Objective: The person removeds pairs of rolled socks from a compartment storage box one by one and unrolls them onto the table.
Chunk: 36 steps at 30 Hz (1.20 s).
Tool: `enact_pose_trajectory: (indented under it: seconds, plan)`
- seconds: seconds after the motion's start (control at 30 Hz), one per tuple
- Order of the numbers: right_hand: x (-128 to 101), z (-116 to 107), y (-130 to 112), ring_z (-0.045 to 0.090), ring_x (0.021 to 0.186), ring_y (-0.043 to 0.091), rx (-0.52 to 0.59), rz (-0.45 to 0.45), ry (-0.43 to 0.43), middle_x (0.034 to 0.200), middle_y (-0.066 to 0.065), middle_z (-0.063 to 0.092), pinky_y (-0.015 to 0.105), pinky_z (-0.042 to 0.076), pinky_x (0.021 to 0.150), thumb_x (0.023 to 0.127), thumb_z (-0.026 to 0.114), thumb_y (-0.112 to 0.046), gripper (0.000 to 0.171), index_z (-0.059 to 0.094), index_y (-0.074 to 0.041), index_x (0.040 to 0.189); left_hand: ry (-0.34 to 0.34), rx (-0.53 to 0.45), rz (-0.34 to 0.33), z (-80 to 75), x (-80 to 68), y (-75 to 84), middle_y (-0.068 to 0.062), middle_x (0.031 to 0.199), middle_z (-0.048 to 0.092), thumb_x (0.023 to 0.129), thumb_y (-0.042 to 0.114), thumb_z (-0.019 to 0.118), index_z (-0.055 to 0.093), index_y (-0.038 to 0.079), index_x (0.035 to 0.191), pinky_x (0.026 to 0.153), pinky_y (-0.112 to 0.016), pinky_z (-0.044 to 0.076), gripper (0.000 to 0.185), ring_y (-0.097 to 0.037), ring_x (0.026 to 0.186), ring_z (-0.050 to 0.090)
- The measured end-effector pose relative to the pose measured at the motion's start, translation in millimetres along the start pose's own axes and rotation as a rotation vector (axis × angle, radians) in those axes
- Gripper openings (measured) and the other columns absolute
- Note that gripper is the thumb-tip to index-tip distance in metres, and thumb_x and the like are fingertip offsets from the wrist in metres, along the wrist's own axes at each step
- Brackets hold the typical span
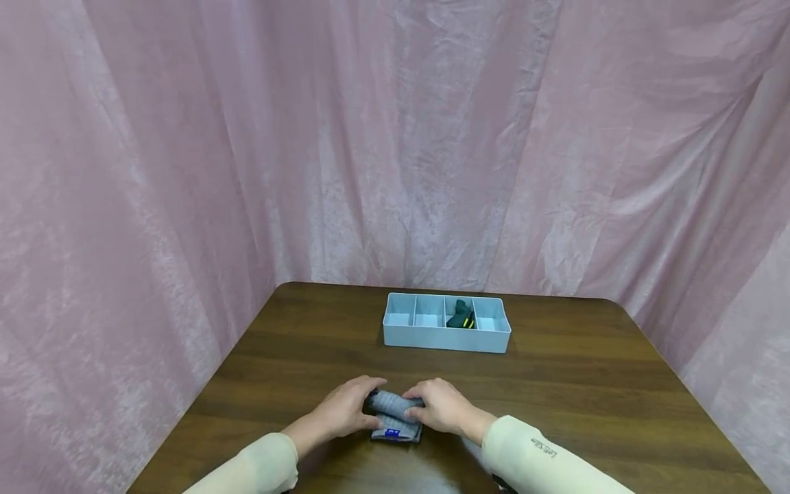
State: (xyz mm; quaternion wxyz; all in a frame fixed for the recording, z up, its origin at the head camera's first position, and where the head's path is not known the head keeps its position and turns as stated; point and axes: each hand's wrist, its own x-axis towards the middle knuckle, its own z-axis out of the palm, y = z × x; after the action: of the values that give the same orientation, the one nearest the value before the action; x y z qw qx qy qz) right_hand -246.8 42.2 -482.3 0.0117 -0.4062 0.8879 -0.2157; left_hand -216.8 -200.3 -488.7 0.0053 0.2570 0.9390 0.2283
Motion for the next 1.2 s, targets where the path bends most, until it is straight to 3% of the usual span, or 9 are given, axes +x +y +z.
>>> enact_pose_trajectory:
  seconds: [0.2,0.3,0.47,0.67,0.87,0.97,1.1,1.2]
  plan:
    - [6,-6,4,0.066,0.099,0.014,0.132,0.084,-0.039,0.104,-0.001,0.074,0.036,0.052,0.086,0.090,0.074,-0.024,0.024,0.077,-0.010,0.109,0.130,-0.139,-0.026,-5.1,-7.6,-0.6,-0.002,0.109,0.060,0.078,0.023,0.086,0.062,0.009,0.116,0.084,-0.038,0.051,0.047,-0.023,0.100,0.061]
    - [7,-7,3,0.065,0.100,0.016,0.201,0.137,-0.059,0.106,0.000,0.073,0.039,0.051,0.089,0.092,0.072,-0.023,0.023,0.076,-0.010,0.110,0.151,-0.185,-0.043,-5.6,-11.1,-0.7,0.000,0.100,0.062,0.080,0.020,0.084,0.066,0.010,0.105,0.079,-0.034,0.051,0.033,-0.020,0.092,0.060]
    - [8,-9,1,0.065,0.102,0.019,0.242,0.152,-0.100,0.107,0.002,0.073,0.041,0.051,0.090,0.093,0.071,-0.021,0.024,0.076,-0.008,0.111,0.113,-0.192,-0.010,0.9,-16.0,1.4,0.001,0.093,0.065,0.081,0.021,0.083,0.073,0.010,0.098,0.074,-0.029,0.050,0.022,-0.015,0.086,0.061]
    - [10,-12,4,0.065,0.103,0.022,0.227,0.139,-0.071,0.108,0.004,0.073,0.042,0.050,0.091,0.093,0.070,-0.020,0.024,0.074,-0.006,0.112,0.097,-0.069,0.050,9.7,-15.7,2.5,0.001,0.102,0.071,0.081,0.028,0.083,0.075,0.009,0.106,0.085,-0.037,0.052,0.032,-0.016,0.096,0.065]
    - [7,-6,5,0.062,0.111,0.027,0.275,0.188,-0.047,0.122,0.010,0.067,0.047,0.048,0.095,0.094,0.069,-0.019,0.037,0.062,-0.006,0.127,0.002,0.026,0.047,14.1,-18.8,1.2,0.000,0.109,0.068,0.083,0.035,0.080,0.076,0.009,0.111,0.088,-0.039,0.050,0.038,-0.017,0.102,0.061]
    - [6,-1,3,0.061,0.109,0.027,0.219,0.153,0.027,0.119,0.009,0.064,0.047,0.049,0.092,0.091,0.072,-0.014,0.033,0.063,-0.008,0.123,-0.006,0.070,0.076,15.5,-19.5,0.7,0.002,0.110,0.066,0.086,0.037,0.077,0.076,0.010,0.113,0.087,-0.037,0.051,0.038,-0.015,0.102,0.059]
    - [5,3,0,0.061,0.103,0.022,0.012,0.039,0.123,0.109,0.003,0.063,0.045,0.048,0.089,0.089,0.072,-0.010,0.021,0.072,-0.011,0.110,-0.007,0.094,0.092,14.3,-19.1,1.1,0.003,0.111,0.065,0.088,0.037,0.075,0.075,0.010,0.115,0.086,-0.036,0.050,0.038,-0.013,0.102,0.058]
    - [5,3,0,0.060,0.105,0.020,-0.103,0.004,0.105,0.110,0.000,0.066,0.045,0.047,0.090,0.092,0.070,-0.022,0.024,0.074,-0.013,0.114,-0.008,0.105,0.104,13.0,-18.0,1.1,0.002,0.112,0.065,0.089,0.037,0.074,0.075,0.010,0.116,0.085,-0.037,0.051,0.038,-0.014,0.101,0.059]
